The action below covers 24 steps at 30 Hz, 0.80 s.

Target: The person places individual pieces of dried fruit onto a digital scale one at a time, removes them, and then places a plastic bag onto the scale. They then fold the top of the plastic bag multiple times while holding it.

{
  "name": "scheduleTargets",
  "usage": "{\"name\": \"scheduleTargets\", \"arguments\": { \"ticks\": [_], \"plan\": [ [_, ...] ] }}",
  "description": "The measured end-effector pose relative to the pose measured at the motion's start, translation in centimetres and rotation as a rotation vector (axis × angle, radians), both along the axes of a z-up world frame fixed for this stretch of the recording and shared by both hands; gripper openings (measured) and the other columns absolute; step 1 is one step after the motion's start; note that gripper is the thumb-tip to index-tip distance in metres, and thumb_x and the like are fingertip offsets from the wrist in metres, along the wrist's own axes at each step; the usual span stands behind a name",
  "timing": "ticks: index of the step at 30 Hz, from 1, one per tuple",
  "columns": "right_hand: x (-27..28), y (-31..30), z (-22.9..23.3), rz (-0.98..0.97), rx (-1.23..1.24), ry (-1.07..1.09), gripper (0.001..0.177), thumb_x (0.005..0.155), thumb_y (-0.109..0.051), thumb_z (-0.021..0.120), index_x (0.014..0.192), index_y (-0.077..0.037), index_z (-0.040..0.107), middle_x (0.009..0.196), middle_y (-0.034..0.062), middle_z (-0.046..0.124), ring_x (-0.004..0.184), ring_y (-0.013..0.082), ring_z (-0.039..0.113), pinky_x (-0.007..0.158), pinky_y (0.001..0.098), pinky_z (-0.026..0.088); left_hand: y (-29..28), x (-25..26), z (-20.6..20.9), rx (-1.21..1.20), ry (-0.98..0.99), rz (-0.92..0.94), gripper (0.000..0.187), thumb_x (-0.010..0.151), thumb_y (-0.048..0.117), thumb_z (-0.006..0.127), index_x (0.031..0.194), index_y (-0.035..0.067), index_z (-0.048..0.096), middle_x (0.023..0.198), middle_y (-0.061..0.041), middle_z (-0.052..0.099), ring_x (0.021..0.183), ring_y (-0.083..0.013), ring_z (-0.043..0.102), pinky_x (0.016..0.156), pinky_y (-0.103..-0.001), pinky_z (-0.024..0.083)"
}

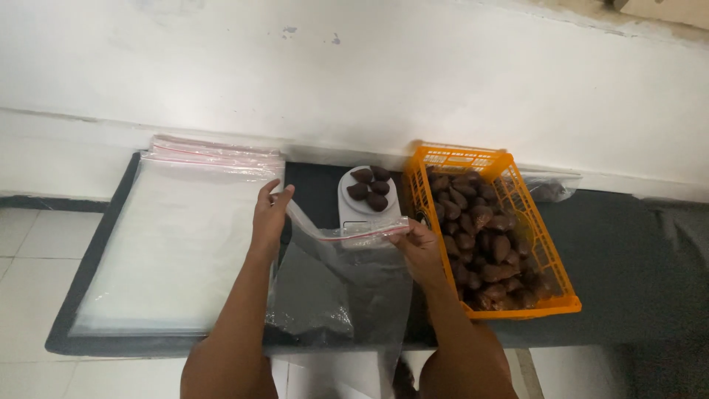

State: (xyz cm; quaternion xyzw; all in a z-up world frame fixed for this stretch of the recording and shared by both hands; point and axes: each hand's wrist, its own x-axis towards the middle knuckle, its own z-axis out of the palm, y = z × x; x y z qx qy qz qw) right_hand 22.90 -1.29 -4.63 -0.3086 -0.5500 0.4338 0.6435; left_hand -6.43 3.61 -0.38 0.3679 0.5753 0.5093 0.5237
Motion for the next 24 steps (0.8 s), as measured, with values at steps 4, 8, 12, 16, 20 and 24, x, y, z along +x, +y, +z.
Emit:
{"name": "scheduleTargets", "arguments": {
  "ticks": [4, 8, 12, 16, 20, 24],
  "plan": [
    [0.4, 0.6, -0.2, -0.125, -0.017, -0.044, 0.012, 0.087, 0.007, 0.076, 0.095, 0.001, 0.069, 0.083, 0.0067, 0.070, 0.078, 0.0151, 0.063, 0.076, 0.0361, 0.055, 1.0, 0.1, -2.0, 0.038, -0.028, 0.025, 0.053, 0.096, 0.046, 0.074, 0.133, 0.009, 0.063, 0.124, -0.016, 0.060, 0.114, -0.0265, 0.060, 0.093, -0.041, 0.051],
    [1.5, 1.5, -0.7, -0.264, 0.021, 0.021, 0.014, 0.090, 0.000, 0.076, 0.093, -0.004, 0.063, 0.080, 0.0025, 0.065, 0.076, 0.0098, 0.058, 0.074, 0.0283, 0.050, 0.4, 0.0, -1.7, 0.117, -0.139, 0.013, 0.049, 0.092, 0.036, 0.082, 0.123, 0.003, 0.065, 0.113, -0.013, 0.059, 0.101, -0.0203, 0.060, 0.090, -0.033, 0.057],
    [1.6, 0.8, 1.5, -0.339, 0.015, -0.014, 0.017, 0.089, -0.003, 0.079, 0.093, -0.005, 0.062, 0.077, 0.0033, 0.064, 0.073, 0.0100, 0.056, 0.070, 0.0275, 0.048, 0.5, -0.1, -2.3, 0.171, -0.082, -0.065, 0.049, 0.089, 0.032, 0.087, 0.119, -0.001, 0.066, 0.102, -0.016, 0.063, 0.100, -0.0223, 0.063, 0.091, -0.034, 0.059],
    [1.4, 0.1, 2.5, -0.350, 0.002, 0.001, 0.018, 0.090, 0.000, 0.078, 0.092, -0.005, 0.061, 0.079, 0.0024, 0.064, 0.071, 0.0091, 0.058, 0.070, 0.0259, 0.051, 0.3, -0.3, -2.8, 0.182, -0.016, -0.075, 0.045, 0.090, 0.032, 0.085, 0.118, 0.002, 0.067, 0.104, -0.016, 0.065, 0.099, -0.0220, 0.064, 0.088, -0.037, 0.055],
    [2.6, -0.1, 2.0, -0.329, -0.022, -0.051, 0.017, 0.091, -0.008, 0.077, 0.098, -0.005, 0.063, 0.078, 0.0041, 0.065, 0.072, 0.0108, 0.063, 0.069, 0.0265, 0.053, 0.0, -0.7, -2.5, 0.200, 0.077, -0.133, 0.040, 0.087, 0.020, 0.084, 0.120, 0.006, 0.066, 0.110, -0.013, 0.069, 0.101, -0.0205, 0.064, 0.091, -0.037, 0.052],
    [4.2, -0.5, 1.9, -0.320, 0.015, -0.199, 0.016, 0.102, -0.020, 0.063, 0.098, -0.005, 0.067, 0.079, 0.0040, 0.059, 0.075, 0.0118, 0.053, 0.069, 0.0277, 0.045, -0.7, -1.0, -2.4, 0.211, 0.139, -0.172, 0.033, 0.089, 0.012, 0.076, 0.119, 0.008, 0.066, 0.112, -0.013, 0.068, 0.104, -0.0220, 0.065, 0.094, -0.038, 0.052]
  ]
}}
